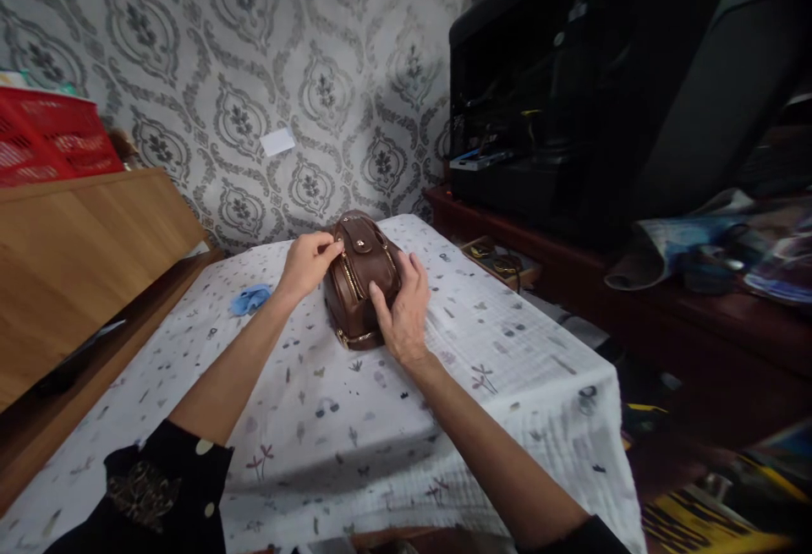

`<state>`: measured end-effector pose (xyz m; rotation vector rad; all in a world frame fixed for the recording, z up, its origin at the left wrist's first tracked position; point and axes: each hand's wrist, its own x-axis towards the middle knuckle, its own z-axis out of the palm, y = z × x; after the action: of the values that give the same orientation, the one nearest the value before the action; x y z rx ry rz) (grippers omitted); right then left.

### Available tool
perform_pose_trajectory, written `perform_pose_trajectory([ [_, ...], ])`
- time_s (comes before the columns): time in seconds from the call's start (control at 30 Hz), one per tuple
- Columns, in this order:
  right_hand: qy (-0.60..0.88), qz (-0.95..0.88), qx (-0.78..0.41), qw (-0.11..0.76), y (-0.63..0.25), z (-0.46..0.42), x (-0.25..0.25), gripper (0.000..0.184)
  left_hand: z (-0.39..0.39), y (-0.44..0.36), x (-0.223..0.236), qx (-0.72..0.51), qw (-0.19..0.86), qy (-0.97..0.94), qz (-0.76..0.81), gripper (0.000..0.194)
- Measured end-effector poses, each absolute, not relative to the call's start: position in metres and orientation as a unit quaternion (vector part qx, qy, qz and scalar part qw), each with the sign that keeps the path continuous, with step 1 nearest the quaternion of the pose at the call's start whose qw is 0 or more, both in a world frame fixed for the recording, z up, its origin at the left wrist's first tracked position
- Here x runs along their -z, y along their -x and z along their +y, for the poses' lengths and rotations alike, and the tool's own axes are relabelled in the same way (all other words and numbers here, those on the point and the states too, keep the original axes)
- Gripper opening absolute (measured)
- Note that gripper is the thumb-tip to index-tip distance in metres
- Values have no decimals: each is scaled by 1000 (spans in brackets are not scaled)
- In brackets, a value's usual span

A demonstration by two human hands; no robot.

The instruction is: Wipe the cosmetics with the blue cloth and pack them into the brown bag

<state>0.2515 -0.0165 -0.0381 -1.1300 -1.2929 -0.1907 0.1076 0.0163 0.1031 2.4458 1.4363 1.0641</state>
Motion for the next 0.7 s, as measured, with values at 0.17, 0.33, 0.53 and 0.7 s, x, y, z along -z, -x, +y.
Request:
perform_pose_trajectory([
  [0.17,496,-603,217,586,-246,-24,31,40,1,-110,-98,-393,6,-806,443,32],
  [0.33,499,-629,258,537,-248,-31,22,36,3,-110,-99,-389,19,-806,446,33],
  [0.53,511,-657,260,489,-247,-40,11,28,14,-109,-99,-392,57,-803,446,32],
  [0.7,538,-683,256,423,-238,-54,3,39,12,-107,-98,-384,59,-810,439,33],
])
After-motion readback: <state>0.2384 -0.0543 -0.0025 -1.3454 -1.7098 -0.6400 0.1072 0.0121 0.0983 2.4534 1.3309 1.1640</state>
